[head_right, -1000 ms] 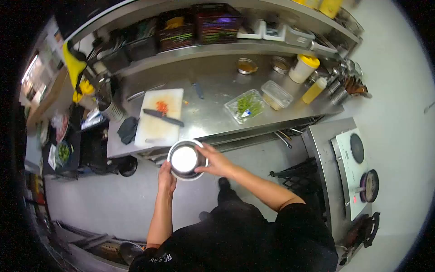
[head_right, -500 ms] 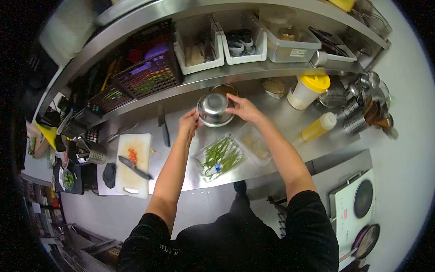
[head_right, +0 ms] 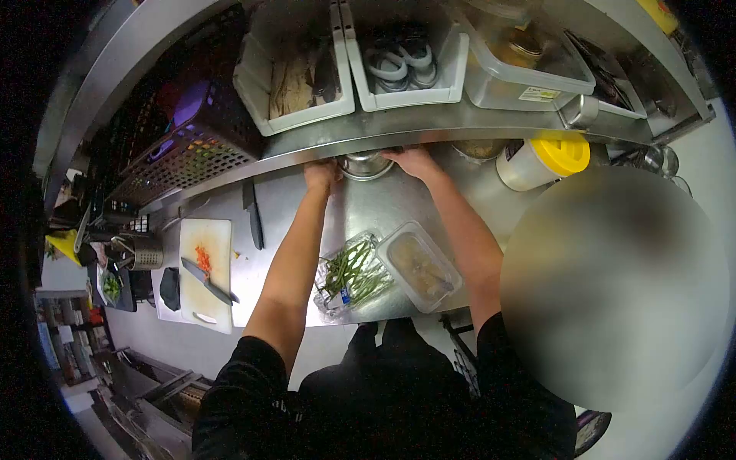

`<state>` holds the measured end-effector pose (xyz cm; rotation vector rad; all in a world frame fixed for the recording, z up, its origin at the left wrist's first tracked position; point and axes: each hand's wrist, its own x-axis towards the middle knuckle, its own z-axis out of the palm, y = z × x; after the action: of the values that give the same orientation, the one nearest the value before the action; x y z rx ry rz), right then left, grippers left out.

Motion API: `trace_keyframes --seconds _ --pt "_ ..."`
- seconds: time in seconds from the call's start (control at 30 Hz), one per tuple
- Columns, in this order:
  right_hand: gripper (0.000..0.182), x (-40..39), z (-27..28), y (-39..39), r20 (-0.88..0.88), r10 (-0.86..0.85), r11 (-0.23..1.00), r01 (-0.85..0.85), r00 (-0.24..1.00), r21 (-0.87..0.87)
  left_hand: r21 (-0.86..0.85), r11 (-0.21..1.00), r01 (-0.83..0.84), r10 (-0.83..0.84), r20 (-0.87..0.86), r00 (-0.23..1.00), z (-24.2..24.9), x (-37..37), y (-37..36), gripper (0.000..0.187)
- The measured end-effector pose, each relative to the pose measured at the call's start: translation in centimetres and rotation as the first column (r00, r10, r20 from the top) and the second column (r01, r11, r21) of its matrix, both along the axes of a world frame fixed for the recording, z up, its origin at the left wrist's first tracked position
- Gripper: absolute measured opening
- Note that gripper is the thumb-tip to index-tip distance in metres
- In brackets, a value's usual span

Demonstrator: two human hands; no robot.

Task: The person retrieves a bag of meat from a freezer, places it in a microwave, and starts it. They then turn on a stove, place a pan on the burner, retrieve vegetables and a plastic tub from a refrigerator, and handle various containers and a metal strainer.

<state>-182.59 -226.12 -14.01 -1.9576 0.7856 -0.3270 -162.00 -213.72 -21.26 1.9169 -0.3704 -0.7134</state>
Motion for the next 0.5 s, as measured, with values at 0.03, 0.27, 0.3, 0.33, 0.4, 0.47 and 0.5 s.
trace_keyframes --seconds 0.03,0.27,0.3,0.33,0.4,0.47,0.5 --pt "0.067 0.1 0.8 0.1 -0.024 0.000 0.998 0.001 1.000 0.059 -0.101 0.993 -0.058 0.052 -0.063 0.997 -0.7 0.0 -0.1 0.030" --pt "0.054 -1.8 -1.2 0.3 -0.158 -0.131 0.989 0.119 0.979 -0.083 -0.204 0.972 -0.113 0.044 -0.315 0.948 2.4 -1.0 0.0 0.027" --pt "0.042 -3.4 -2.6 0.3 -0.033 -0.278 0.932 0.278 0.960 0.234 -0.244 0.961 -0.128 0.023 -0.393 0.919 2.3 -1.2 -0.1 0.026" --pt "0.031 -5.0 -2.9 0.5 0.048 -0.449 0.765 0.356 0.892 0.537 -0.240 0.957 -0.166 0.050 -0.427 0.903 2.6 -1.7 -0.4 0.024" --pt "0.032 -8.7 -3.2 -0.1 0.031 -0.695 0.556 0.509 0.719 0.657 -0.251 0.956 -0.149 0.024 -0.440 0.898 2.4 -2.3 -1.4 0.024" --pt "0.032 -12.0 -4.0 -1.4 0.065 -0.908 0.287 0.500 0.414 0.817 -0.275 0.948 -0.162 0.017 -0.465 0.885 1.3 -2.4 -2.6 0.024" --pt "0.036 -13.0 -5.0 -2.6 0.139 -0.906 0.335 0.475 0.400 0.814 -0.260 0.957 -0.130 -0.006 -0.464 0.886 0.8 -2.4 -3.3 0.024"
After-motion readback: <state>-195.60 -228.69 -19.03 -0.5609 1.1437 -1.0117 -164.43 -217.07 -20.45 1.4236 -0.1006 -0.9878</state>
